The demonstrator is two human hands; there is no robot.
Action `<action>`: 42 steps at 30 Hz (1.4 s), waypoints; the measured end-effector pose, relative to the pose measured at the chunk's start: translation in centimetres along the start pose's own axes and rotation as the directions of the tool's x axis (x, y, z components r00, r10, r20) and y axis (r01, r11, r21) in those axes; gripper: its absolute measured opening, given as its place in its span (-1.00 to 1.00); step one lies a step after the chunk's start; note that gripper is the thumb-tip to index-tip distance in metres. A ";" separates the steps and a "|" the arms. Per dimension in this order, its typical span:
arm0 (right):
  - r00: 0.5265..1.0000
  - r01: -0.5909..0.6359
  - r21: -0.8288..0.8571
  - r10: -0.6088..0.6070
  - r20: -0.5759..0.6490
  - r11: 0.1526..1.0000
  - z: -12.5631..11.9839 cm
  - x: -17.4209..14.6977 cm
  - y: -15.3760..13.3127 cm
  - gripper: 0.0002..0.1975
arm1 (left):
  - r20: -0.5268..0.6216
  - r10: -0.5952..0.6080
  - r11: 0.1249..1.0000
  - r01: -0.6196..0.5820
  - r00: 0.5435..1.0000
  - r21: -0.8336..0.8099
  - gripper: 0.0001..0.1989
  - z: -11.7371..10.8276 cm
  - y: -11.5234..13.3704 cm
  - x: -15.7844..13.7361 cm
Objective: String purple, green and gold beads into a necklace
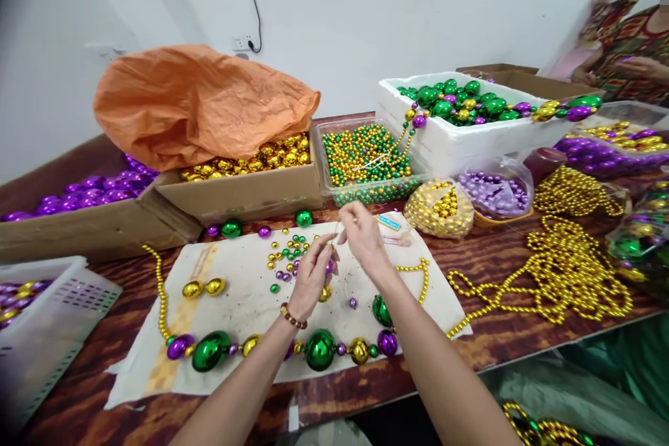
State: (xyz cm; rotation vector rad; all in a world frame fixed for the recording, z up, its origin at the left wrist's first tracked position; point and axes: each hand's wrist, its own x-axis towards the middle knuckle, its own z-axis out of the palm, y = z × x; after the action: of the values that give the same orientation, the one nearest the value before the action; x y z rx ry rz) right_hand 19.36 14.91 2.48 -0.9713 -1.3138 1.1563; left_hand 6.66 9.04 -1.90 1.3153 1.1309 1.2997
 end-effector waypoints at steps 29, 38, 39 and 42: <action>0.949 -0.214 0.107 0.181 0.258 0.971 -0.7 -2.5 -1.6 -0.76 | 0.153 -0.058 0.996 0.047 0.987 0.076 -0.78 -2.4 -0.5 -0.4; 0.967 0.217 0.210 -0.239 0.087 0.953 -2.6 -0.4 -11.3 -0.81 | 0.072 0.087 0.909 -0.109 0.994 0.401 -0.85 -3.2 -1.2 -0.7; 0.962 0.240 0.222 -0.262 0.072 0.945 -2.8 -0.2 -12.2 -0.81 | 0.067 0.110 0.882 -0.129 0.992 0.454 -0.86 -3.2 -1.3 -0.8; 0.945 0.301 0.226 -0.321 0.057 0.926 -3.1 0.3 -14.1 -0.81 | 0.064 0.088 0.872 -0.107 0.994 0.478 -0.88 -2.8 -1.8 -1.1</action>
State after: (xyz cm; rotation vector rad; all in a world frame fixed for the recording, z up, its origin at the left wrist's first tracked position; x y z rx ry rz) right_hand 23.45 12.80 16.18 -0.5327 -1.3295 1.0779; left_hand 3.84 8.24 -3.82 1.7734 1.4350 1.0894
